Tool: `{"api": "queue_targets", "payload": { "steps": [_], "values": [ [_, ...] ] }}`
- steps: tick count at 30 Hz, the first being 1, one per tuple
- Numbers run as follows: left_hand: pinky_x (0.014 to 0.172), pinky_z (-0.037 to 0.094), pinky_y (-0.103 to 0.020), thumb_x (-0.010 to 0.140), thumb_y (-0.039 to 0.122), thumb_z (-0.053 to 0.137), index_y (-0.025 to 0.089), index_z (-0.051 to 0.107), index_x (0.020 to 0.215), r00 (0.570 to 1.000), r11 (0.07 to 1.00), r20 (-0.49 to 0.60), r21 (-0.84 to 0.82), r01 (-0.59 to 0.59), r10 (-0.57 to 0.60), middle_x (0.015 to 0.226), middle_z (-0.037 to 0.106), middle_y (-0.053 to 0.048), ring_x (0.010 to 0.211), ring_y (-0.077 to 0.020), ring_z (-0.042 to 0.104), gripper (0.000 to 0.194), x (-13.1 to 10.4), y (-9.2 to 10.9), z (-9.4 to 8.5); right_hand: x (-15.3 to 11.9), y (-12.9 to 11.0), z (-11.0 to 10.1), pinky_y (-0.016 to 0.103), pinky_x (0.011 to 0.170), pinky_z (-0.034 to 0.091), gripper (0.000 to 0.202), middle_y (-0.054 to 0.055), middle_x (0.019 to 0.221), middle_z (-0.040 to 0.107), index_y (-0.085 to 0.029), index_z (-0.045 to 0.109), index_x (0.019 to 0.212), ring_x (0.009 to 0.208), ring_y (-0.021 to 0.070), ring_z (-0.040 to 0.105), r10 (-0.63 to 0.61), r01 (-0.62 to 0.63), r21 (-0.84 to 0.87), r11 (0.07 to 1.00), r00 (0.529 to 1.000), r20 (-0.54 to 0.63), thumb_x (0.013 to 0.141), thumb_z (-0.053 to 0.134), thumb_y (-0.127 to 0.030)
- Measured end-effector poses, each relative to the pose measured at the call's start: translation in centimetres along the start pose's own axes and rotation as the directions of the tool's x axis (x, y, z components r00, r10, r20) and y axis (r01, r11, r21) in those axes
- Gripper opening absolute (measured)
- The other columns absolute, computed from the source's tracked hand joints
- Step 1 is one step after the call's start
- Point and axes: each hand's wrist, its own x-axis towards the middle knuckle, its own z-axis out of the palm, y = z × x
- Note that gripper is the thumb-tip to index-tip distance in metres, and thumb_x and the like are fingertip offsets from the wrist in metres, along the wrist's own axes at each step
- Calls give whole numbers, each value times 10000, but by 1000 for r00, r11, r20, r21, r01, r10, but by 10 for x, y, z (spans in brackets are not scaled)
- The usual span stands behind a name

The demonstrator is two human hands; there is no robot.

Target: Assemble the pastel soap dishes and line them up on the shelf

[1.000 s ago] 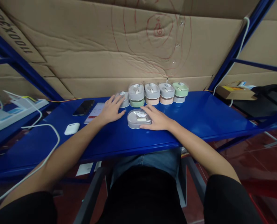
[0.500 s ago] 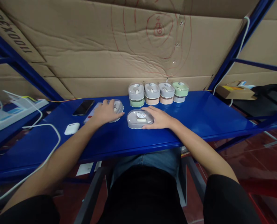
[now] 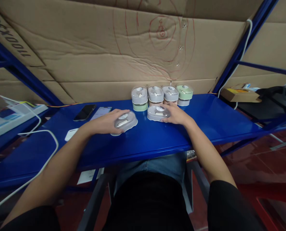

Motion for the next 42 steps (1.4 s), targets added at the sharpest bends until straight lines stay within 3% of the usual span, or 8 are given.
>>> {"api": "queue_targets", "payload": {
  "steps": [4, 8, 13, 18, 25, 30, 33, 42],
  "values": [
    [1325, 464, -534, 725, 457, 942, 325, 535, 1689, 963, 944, 2, -197, -263, 269, 1732, 563, -117, 1582, -408, 566, 1054, -1, 10, 1, 0, -4, -2, 747, 1212, 519, 744, 168, 1439, 663, -280, 740, 1485, 1366, 470, 654, -16, 11, -33, 999, 988, -155, 807, 957, -497],
    [1360, 419, -592, 728, 530, 996, 321, 503, 1706, 956, 918, -86, -268, -293, 281, 1756, 522, -137, 1624, -434, 516, 1114, 4, 23, 14, 1, -33, 0, 723, 1251, 490, 644, 180, 1461, 673, -270, 748, 1425, 1411, 454, 641, -106, 114, 4, 993, 933, -343, 906, 859, -635],
    [1287, 487, -636, 670, 578, 1026, 299, 433, 1734, 961, 915, -196, -316, -252, 197, 1687, 563, -184, 1518, -460, 613, 1250, 13, 32, 36, 3, -71, 23, 679, 1298, 476, 993, 166, 1643, 614, -307, 620, 1616, 1528, 446, 589, -300, 318, 138, 938, 944, -135, 814, 869, -835],
    [1245, 512, -630, 646, 591, 1031, 282, 340, 1771, 963, 887, -161, -382, -261, 215, 1583, 664, -184, 1493, -463, 637, 1356, 15, 35, 44, 2, -86, 46, 655, 1184, 579, 1074, 207, 1605, 636, -259, 543, 1687, 1428, 463, 651, -332, 325, 115, 939, 942, 41, 852, 788, -888],
    [1216, 527, -630, 664, 556, 1013, 274, 247, 1815, 969, 872, -171, -430, -235, 177, 1516, 691, -189, 1396, -426, 698, 1411, 16, 28, 47, -3, -80, 26, 611, 1216, 553, 939, 208, 1524, 692, -224, 603, 1611, 1405, 432, 669, -321, 334, 86, 939, 937, -139, 923, 729, -850],
    [1302, 476, -611, 827, 543, 906, 324, 712, 1559, 957, 893, -125, -343, -290, 263, 1557, 636, -126, 1461, -391, 641, 788, 12, 27, 40, 0, -41, -1, 692, 1224, 525, 919, 180, 1543, 702, -269, 523, 1667, 1425, 450, 670, -87, 186, 169, 968, 878, -470, 998, 496, -898],
    [1306, 494, -602, 905, 527, 841, 352, 861, 1349, 953, 885, -99, -354, -303, 287, 1576, 610, -98, 1461, -378, 640, 478, 10, 30, 39, 2, -25, -7, 728, 1166, 557, 928, 187, 1524, 703, -289, 485, 1685, 1367, 454, 705, 43, 108, 235, 966, 830, -557, 996, 446, -910],
    [1292, 495, -648, 1050, 630, 603, 234, 888, 1255, 938, 897, -265, -320, -305, 225, 1548, 634, -164, 1461, -413, 623, 529, 14, 22, 35, 4, -31, 2, 653, 1189, 576, 880, 154, 1463, 732, -281, 467, 1689, 1355, 435, 710, 40, 47, 173, 984, 884, -466, 1023, 437, -855]
  ]
}}
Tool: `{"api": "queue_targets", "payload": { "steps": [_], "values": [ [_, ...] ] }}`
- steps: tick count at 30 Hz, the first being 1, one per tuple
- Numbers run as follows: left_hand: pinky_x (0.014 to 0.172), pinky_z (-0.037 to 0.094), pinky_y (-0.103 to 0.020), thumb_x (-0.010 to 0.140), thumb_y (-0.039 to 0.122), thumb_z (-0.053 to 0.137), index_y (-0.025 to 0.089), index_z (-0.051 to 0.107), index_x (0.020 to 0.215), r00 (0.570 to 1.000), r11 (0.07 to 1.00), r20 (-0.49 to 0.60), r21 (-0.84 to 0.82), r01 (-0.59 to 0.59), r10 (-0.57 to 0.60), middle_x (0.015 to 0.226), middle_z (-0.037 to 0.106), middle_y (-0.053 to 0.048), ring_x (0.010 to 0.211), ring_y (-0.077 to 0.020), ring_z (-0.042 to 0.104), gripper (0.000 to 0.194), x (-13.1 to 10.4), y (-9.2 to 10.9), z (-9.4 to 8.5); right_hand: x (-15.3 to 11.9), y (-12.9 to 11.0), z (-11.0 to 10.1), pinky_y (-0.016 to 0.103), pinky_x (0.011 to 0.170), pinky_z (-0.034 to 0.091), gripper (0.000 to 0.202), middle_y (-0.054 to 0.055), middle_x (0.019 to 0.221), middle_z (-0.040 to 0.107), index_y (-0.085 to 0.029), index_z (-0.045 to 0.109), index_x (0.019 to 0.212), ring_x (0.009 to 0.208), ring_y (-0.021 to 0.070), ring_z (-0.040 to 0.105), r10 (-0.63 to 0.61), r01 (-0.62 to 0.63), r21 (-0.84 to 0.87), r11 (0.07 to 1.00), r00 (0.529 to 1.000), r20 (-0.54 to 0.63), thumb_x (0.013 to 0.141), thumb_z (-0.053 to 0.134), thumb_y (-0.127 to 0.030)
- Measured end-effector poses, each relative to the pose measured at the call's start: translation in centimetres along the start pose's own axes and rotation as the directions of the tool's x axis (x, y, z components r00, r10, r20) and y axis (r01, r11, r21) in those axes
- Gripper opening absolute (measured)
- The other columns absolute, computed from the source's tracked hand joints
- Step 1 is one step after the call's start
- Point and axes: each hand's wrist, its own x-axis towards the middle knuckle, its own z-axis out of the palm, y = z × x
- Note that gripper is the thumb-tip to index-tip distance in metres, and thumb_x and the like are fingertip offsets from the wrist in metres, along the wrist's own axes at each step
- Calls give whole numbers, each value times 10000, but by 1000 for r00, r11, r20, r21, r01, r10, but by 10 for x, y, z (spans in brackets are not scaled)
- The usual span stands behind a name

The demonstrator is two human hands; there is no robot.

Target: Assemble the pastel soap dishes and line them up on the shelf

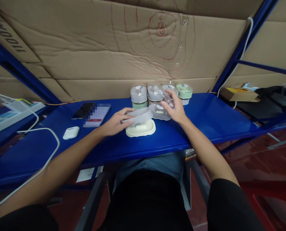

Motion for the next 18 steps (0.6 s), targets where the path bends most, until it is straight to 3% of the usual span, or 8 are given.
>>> {"api": "queue_targets", "payload": {
  "steps": [4, 7, 12, 15, 18],
  "values": [
    [1279, 490, -662, 1037, 629, 561, 182, 881, 1187, 978, 978, -160, 139, 156, -133, 1453, 655, -181, 1398, -417, 638, 570, 2, -19, -14, 1, 4, -3, 672, 1170, 585, 864, 152, 1468, 734, -312, 430, 1722, 1330, 444, 727, 41, -41, 8, 999, 999, 4, 1043, 426, -847],
    [1259, 510, -639, 975, 660, 632, 200, 874, 1087, 944, 932, -226, 217, 289, -240, 1377, 660, -167, 1319, -402, 660, 532, 0, -36, -21, 2, 10, -4, 675, 1184, 578, 857, 155, 1482, 724, -311, 433, 1715, 1354, 439, 716, 43, -43, -7, 999, 999, -9, 1054, 414, -855],
    [1218, 543, -587, 871, 650, 734, 235, 853, 1022, 942, 900, -162, 285, 329, -293, 1339, 654, -136, 1269, -379, 670, 458, -1, -50, -26, 3, 17, -4, 668, 1223, 548, 823, 167, 1541, 699, -270, 471, 1682, 1437, 452, 658, 13, -9, -71, 997, 998, 63, 1054, 487, -801],
    [1233, 529, -576, 830, 622, 760, 216, 852, 1105, 945, 892, -86, 312, 327, -316, 1352, 642, -148, 1287, -383, 669, 499, 0, -48, -27, 3, 17, -2, 690, 1199, 559, 838, 167, 1551, 704, -275, 532, 1633, 1403, 463, 676, 30, -27, -52, 998, 997, 73, 991, 596, -809],
    [1241, 522, -573, 823, 608, 763, 208, 841, 1130, 938, 889, -86, 303, 345, -335, 1337, 644, -149, 1293, -385, 670, 511, 1, -43, -28, 3, 17, 0, 706, 1195, 555, 843, 170, 1537, 717, -278, 578, 1582, 1385, 467, 685, 40, -39, -20, 999, 998, 44, 941, 661, -819]
  ]
}}
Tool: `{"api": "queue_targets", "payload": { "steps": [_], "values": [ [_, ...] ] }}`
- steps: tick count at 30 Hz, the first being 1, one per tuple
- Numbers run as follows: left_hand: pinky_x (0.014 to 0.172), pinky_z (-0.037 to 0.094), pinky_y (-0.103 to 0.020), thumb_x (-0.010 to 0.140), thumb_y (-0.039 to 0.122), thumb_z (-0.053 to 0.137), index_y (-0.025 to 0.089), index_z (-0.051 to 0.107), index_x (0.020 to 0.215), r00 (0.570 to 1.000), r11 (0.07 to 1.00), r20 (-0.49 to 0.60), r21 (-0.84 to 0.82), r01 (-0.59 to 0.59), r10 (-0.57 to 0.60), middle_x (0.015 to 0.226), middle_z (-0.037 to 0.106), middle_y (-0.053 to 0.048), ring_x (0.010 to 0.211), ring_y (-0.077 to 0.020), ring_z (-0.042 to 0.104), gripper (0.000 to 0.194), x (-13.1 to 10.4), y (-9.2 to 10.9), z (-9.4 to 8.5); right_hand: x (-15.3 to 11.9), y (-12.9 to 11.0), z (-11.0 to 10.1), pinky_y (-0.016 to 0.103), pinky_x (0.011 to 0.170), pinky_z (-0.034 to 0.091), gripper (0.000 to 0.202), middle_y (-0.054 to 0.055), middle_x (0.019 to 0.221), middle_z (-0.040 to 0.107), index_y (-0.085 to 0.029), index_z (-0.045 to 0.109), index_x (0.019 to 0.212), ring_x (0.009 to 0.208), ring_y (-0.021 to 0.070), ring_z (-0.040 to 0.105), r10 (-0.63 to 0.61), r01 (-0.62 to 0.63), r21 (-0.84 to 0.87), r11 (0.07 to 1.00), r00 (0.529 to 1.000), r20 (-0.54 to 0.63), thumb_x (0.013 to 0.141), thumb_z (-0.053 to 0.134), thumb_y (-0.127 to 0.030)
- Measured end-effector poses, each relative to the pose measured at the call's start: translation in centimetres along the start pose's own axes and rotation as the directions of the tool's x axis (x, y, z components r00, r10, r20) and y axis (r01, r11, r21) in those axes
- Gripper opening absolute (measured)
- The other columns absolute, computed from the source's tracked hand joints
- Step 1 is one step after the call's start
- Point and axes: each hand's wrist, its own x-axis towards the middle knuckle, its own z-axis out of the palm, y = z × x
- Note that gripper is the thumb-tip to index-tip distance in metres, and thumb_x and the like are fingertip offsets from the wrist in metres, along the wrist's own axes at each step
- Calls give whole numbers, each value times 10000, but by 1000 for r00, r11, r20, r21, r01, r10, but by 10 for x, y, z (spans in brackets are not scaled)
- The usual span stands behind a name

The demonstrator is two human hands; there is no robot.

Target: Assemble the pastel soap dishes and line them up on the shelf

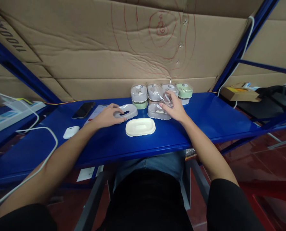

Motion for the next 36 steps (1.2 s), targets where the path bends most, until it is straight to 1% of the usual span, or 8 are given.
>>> {"api": "queue_targets", "payload": {
  "steps": [3, 7, 10, 14, 21, 30, 33, 36],
  "values": [
    [1254, 508, -582, 846, 596, 760, 213, 824, 1100, 998, 999, -67, -46, -16, 13, 1340, 659, -139, 1323, -383, 663, 464, -4, 9, -4, 0, -1, 1, 716, 1187, 555, 830, 166, 1541, 720, -287, 592, 1563, 1378, 464, 690, 11, -10, 15, 1000, 1000, -22, 927, 687, -810],
    [1287, 472, -587, 878, 576, 776, 238, 784, 1118, 973, 969, -142, -139, -204, 184, 1479, 657, -119, 1399, -365, 648, 415, -14, 29, -3, 0, -1, 1, 710, 1164, 574, 816, 163, 1556, 716, -284, 600, 1564, 1367, 455, 698, 21, -20, 18, 1000, 999, -27, 925, 704, -781],
    [1286, 479, -573, 883, 574, 802, 236, 746, 1192, 942, 925, -131, -191, -329, 308, 1565, 626, -143, 1442, -366, 644, 462, -21, 48, 7, 0, -3, 1, 699, 1165, 579, 807, 158, 1535, 729, -285, 609, 1561, 1353, 447, 705, 27, -27, 17, 999, 999, -23, 922, 710, -768],
    [1317, 454, -582, 882, 557, 830, 228, 681, 1331, 927, 902, -59, -212, -375, 371, 1595, 639, -159, 1538, -392, 579, 576, -28, 64, 23, 0, -4, 2, 697, 1168, 576, 801, 161, 1511, 738, -280, 626, 1534, 1336, 445, 712, 28, -27, 26, 999, 999, -23, 911, 720, -774],
    [1310, 459, -582, 850, 552, 862, 218, 556, 1557, 946, 928, 51, -216, -303, 321, 1609, 646, -162, 1515, -408, 598, 840, -29, 70, 22, -3, -7, 4, 686, 1153, 580, 851, 165, 1469, 750, -273, 616, 1552, 1321, 441, 721, 29, -30, 20, 999, 999, 14, 894, 737, -800],
    [1305, 469, -570, 810, 543, 909, 240, 568, 1586, 932, 932, 176, -241, -272, 317, 1633, 595, -161, 1525, -426, 592, 900, -26, 62, 16, -4, -12, 6, 682, 1128, 594, 861, 181, 1468, 761, -246, 629, 1558, 1335, 456, 728, -13, 13, 8, 1000, 999, 50, 873, 767, -749],
    [1328, 430, -606, 763, 579, 945, 229, 437, 1701, 948, 937, 181, -280, -206, 263, 1713, 536, -203, 1590, -461, 536, 1123, -25, 61, 22, -7, -19, 8, 654, 1113, 610, 870, 175, 1474, 757, -252, 642, 1556, 1319, 439, 737, -83, 83, 13, 997, 995, 57, 862, 794, -754],
    [1335, 403, -647, 668, 595, 1007, 221, 228, 1800, 965, 915, 162, -380, -134, 208, 1724, 536, -241, 1614, -491, 513, 1424, -22, 60, 33, -12, -32, 15, 632, 1149, 595, 894, 166, 1483, 746, -258, 653, 1568, 1332, 422, 728, -231, 225, 61, 972, 965, 126, 849, 845, -755]
  ]
}}
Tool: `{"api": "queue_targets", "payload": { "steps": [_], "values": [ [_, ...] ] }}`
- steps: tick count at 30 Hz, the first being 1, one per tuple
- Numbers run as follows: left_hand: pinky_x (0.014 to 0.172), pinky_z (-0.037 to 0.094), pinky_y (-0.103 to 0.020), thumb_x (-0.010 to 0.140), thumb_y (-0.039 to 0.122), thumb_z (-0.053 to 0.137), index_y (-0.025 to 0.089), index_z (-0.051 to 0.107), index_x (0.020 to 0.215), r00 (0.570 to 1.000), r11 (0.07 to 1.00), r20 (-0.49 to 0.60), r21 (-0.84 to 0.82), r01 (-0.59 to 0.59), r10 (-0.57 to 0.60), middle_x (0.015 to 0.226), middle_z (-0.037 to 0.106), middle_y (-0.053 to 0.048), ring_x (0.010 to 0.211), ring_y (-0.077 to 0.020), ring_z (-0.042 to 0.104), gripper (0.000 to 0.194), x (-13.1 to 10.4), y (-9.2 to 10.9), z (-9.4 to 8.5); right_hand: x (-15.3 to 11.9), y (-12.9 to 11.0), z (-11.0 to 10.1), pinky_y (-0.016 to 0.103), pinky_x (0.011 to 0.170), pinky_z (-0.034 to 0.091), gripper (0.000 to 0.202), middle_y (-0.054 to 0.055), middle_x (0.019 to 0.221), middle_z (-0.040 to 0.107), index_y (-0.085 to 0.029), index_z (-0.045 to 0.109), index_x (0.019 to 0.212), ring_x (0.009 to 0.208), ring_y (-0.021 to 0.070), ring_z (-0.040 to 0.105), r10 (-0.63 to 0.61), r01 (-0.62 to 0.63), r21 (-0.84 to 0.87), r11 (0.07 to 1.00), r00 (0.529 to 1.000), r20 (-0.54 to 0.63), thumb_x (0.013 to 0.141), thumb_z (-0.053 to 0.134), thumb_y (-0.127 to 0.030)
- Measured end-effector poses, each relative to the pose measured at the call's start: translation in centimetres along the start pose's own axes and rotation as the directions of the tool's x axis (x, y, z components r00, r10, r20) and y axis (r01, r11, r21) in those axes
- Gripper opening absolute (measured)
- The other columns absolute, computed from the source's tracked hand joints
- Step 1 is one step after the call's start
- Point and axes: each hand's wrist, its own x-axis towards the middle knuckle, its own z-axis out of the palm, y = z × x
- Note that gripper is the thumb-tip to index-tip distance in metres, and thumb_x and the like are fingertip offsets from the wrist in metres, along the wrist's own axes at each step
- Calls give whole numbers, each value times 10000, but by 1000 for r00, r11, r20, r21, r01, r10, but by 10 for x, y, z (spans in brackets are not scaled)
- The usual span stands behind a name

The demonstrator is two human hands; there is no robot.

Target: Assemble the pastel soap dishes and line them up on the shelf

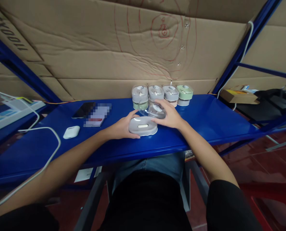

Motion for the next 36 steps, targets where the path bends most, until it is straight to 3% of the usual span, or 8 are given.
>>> {"api": "queue_targets", "payload": {
  "steps": [3, 6, 10, 14, 22, 31, 34, 36],
  "values": [
    [1354, 365, -670, 597, 590, 1050, 211, 132, 1824, 999, 994, -33, -106, 13, -16, 1726, 538, -266, 1639, -505, 483, 1579, 5, -6, 7, -1, -13, 10, 633, 1200, 562, 901, 156, 1491, 730, -281, 666, 1584, 1379, 417, 701, -96, 94, 26, 995, 987, 125, 849, 871, -761],
    [1357, 347, -697, 572, 584, 1065, 217, 92, 1832, 999, 986, -52, -167, 6, -15, 1749, 510, -289, 1648, -510, 474, 1634, 6, -10, 9, -2, -20, 17, 657, 1210, 549, 923, 164, 1497, 721, -294, 662, 1606, 1399, 428, 683, -115, 117, 4, 993, 970, 215, 851, 870, -782],
    [1350, 350, -721, 570, 583, 1070, 228, 106, 1833, 999, 991, -50, -136, 13, -20, 1780, 466, -307, 1660, -515, 458, 1628, 5, -11, 3, -1, -21, 21, 672, 1207, 548, 947, 165, 1509, 717, -307, 650, 1631, 1397, 436, 679, -132, 143, -18, 990, 951, 281, 854, 856, -807],
    [1319, 413, -691, 589, 570, 1063, 251, 213, 1810, 999, 997, -33, -79, -13, 10, 1741, 533, -282, 1620, -497, 527, 1522, 2, -9, -5, -2, -22, 25, 688, 1202, 549, 948, 157, 1546, 692, -330, 604, 1674, 1419, 446, 655, -132, 152, -31, 988, 932, 336, 889, 806, -823],
    [1282, 483, -605, 621, 536, 1029, 197, 293, 1761, 1000, 999, 18, -46, -14, 15, 1638, 651, -233, 1549, -456, 613, 1398, 1, -9, -13, -4, -26, 28, 677, 1210, 559, 911, 165, 1595, 641, -339, 521, 1732, 1446, 448, 632, -126, 148, -31, 989, 921, 370, 965, 736, -781],
    [1270, 500, -614, 648, 626, 1007, 242, 533, 1606, 995, 995, -28, -9, -97, 97, 1659, 629, -205, 1523, -442, 627, 1136, 2, -10, -12, -6, -26, 33, 659, 1165, 593, 901, 184, 1568, 643, -315, 512, 1737, 1398, 436, 663, -121, 153, -53, 987, 917, 381, 988, 695, -783],
    [1282, 485, -610, 703, 653, 959, 235, 569, 1575, 994, 995, -33, -4, -103, 102, 1629, 656, -198, 1518, -424, 635, 1043, 3, -7, -12, -5, -30, 30, 668, 1170, 581, 908, 177, 1547, 662, -314, 574, 1690, 1400, 448, 656, -137, 172, -83, 982, 936, 325, 950, 712, -823],
    [1287, 481, -599, 709, 653, 943, 219, 574, 1573, 996, 996, -33, 30, -86, 87, 1626, 656, -204, 1516, -426, 636, 1035, 3, -5, -14, -2, -32, 24, 664, 1181, 568, 780, 166, 1487, 697, -302, 661, 1598, 1383, 438, 660, -135, 162, -110, 981, 966, 222, 990, 670, -792]
  ]
}}
